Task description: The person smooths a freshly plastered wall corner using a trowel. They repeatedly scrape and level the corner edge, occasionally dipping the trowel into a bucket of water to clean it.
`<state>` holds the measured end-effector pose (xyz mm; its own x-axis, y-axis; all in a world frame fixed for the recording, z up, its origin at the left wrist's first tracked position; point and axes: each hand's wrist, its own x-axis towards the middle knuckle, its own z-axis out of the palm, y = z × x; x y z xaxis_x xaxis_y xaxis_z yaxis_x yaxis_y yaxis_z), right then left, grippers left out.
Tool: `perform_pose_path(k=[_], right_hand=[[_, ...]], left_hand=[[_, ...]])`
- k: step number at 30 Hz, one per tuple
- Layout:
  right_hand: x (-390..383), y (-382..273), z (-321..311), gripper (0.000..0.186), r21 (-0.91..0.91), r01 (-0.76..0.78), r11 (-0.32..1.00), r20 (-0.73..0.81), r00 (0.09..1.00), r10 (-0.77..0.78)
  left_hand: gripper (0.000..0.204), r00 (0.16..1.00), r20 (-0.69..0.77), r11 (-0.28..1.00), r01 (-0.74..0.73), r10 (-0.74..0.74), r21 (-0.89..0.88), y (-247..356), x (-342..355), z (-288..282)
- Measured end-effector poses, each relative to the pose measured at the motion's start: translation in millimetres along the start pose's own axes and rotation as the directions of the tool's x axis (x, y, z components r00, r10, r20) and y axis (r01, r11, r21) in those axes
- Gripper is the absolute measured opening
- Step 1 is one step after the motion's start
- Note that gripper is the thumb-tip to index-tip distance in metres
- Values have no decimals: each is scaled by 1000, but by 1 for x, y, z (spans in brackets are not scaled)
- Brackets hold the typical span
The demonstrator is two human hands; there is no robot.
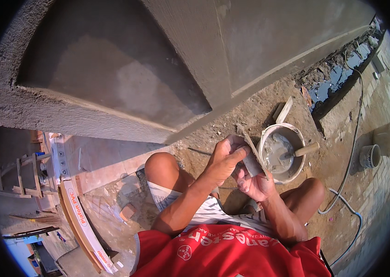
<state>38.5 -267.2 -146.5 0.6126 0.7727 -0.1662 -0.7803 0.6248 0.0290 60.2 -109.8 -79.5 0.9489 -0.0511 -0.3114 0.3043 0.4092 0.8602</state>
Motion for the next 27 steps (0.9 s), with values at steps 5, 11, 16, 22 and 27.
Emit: perform_pose_path(k=[5, 11, 16, 22, 27], right_hand=[[6, 15, 0, 55, 117, -47, 992, 97, 995, 36], [17, 29, 11, 43, 126, 46, 991, 214, 974, -72], [35, 1, 6, 38, -206, 298, 932, -83, 944, -320], [97, -90, 12, 43, -836, 174, 521, 35, 963, -266], [138, -104, 39, 31, -999, 47, -12, 49, 973, -227]], left_hand=[[26, 999, -5, 999, 32, -31, 43, 3, 0, 1], [35, 993, 121, 998, -12, 6, 54, 12, -6, -11], [41, 975, -142, 976, -149, 172, 159, 6, -14, -42], [41, 797, -258, 794, -395, 546, 462, 61, -29, -88], [35, 814, -329, 804, -256, 479, 537, 54, -20, -108]])
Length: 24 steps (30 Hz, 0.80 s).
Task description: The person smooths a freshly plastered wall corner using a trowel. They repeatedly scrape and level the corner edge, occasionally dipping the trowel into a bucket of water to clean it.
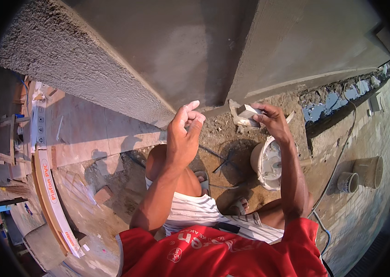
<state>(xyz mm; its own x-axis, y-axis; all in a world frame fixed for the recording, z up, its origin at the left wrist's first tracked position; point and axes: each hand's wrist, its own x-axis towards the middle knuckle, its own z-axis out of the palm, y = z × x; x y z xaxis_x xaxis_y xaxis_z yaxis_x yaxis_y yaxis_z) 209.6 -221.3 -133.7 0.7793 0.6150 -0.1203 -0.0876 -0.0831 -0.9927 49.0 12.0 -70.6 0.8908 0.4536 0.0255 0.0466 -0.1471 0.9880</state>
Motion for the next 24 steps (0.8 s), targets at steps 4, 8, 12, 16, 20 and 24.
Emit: perform_pose_path(k=[4, 8, 12, 16, 20, 24], right_hand=[[4, -14, 5, 32, -404, 118, 907, 55, 993, -105], [-15, -19, 4, 34, -713, 309, 630, 163, 946, -281], [-39, -45, 10, 33, -730, 411, 546, 230, 900, -370], [-62, -61, 7, 30, -764, 421, 488, 275, 898, -344], [-83, -64, -2, 30, -776, 418, 472, 257, 894, -368], [-102, -60, -6, 29, -783, 384, 490, 226, 909, -351]], left_hand=[[30, 997, 67, 997, -33, 29, 70, -2, -1, 3], [30, 999, 40, 991, 15, -21, 131, 2, 7, 6], [32, 995, 97, 979, 6, -26, 202, 1, 10, 9], [35, 968, 251, 956, -48, -27, 289, -9, 12, 21], [42, 920, 391, 921, -138, -17, 364, -12, 11, 37], [46, 871, 491, 894, -232, 16, 382, -11, 8, 57]])
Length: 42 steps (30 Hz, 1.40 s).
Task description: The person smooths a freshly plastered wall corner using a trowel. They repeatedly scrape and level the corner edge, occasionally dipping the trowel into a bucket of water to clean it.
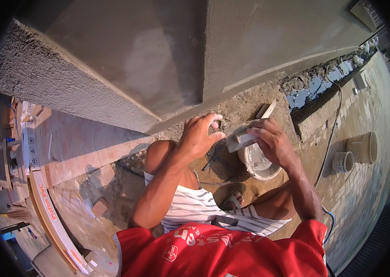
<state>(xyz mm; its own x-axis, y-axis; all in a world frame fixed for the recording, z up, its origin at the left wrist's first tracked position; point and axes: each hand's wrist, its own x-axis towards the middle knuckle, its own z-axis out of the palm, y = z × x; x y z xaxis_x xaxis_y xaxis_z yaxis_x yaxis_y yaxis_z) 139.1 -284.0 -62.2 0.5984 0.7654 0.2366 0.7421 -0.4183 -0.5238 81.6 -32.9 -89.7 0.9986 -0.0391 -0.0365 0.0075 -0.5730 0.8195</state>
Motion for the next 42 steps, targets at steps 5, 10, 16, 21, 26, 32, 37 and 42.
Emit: perform_pose_path(k=[5, 10, 16, 21, 26, 32, 37, 42], right_hand=[[-21, 3, -5, 33, -28, -8, 1000, -24, 1000, 7], [-33, 0, -12, 37, -6, -12, 1000, -33, 999, 11], [-49, 2, -18, 40, 9, -49, 999, -9, 999, 49], [-57, 2, -20, 36, 5, -58, 998, 19, 998, 58], [-62, 5, -20, 32, -27, -47, 999, 67, 997, 49], [-59, 0, -21, 34, -78, 1, 997, 134, 991, 9], [-62, -4, -23, 36, -59, -36, 998, 136, 990, 44], [-62, -7, -27, 33, -77, -43, 996, 191, 980, 57]], left_hand=[[45, 993, 99, 996, -66, 59, 64, 8, 11, 18], [37, 981, 190, 997, -31, 44, -75, 14, 20, 36], [29, 967, 251, 995, -22, 45, -95, 30, 24, 44], [28, 954, 293, 996, -38, 59, -76, 32, 24, 51], [27, 945, 325, 996, -18, 44, -83, 31, 23, 56], [23, 907, 420, 999, 28, -32, 17, 24, 24, 58], [21, 883, 468, 996, 78, -43, -54, 21, 24, 60], [21, 857, 513, 992, 103, -53, -69, 17, 25, 61]])
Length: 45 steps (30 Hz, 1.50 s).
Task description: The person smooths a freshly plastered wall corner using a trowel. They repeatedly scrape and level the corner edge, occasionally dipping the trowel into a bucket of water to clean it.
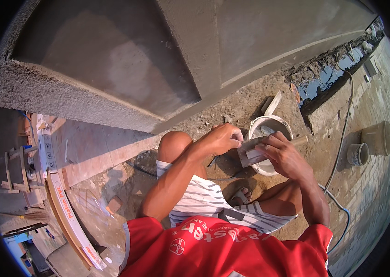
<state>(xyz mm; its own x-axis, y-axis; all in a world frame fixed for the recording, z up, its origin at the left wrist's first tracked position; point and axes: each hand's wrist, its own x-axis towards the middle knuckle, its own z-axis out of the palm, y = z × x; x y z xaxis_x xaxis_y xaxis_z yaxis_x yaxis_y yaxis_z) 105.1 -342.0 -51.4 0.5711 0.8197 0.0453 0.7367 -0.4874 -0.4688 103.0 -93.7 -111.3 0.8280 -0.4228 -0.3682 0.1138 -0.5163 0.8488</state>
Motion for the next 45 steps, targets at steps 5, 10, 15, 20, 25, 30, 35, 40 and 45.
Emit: perform_pose_path(k=[5, 10, 15, 20, 25, 30, 35, 40, 45], right_hand=[[-4, -3, -2, 32, -30, 27, 999, 18, 999, -26], [-9, -6, -8, 35, 27, 41, 999, 5, 999, -41], [-15, -3, -12, 34, 95, 31, 995, -24, 999, -28], [-29, 10, -2, 30, 428, -249, 869, 14, 963, 269], [-37, 6, 45, 37, 990, 32, -139, 50, 835, 548], [-10, -19, 70, 43, 844, 235, -482, 137, 775, 617], [7, -30, 76, 42, 770, 264, -581, 177, 787, 592], [6, -26, 79, 40, 762, 267, -590, 151, 812, 563], [4, -18, 88, 32, 685, 308, -660, 101, 858, 504]], left_hand=[[22, 992, 125, 998, -36, 30, 45, -3, -1, -1], [21, 981, 190, 999, -18, 27, -49, 2, -4, -4], [21, 988, 136, 966, -36, 73, -258, -7, -3, -9], [37, 1000, -28, 712, -28, 12, -701, -7, -13, -17], [60, 986, -136, 489, -167, 99, -856, -8, -18, -22], [71, 958, -195, 506, -278, 211, -817, -1, -19, -19], [69, 934, -222, 584, -350, 281, -733, 2, -22, -18], [70, 916, -250, 648, -398, 313, -649, 6, -26, -19], [73, 889, -272, 839, -444, 368, -315, 9, -29, -21]])
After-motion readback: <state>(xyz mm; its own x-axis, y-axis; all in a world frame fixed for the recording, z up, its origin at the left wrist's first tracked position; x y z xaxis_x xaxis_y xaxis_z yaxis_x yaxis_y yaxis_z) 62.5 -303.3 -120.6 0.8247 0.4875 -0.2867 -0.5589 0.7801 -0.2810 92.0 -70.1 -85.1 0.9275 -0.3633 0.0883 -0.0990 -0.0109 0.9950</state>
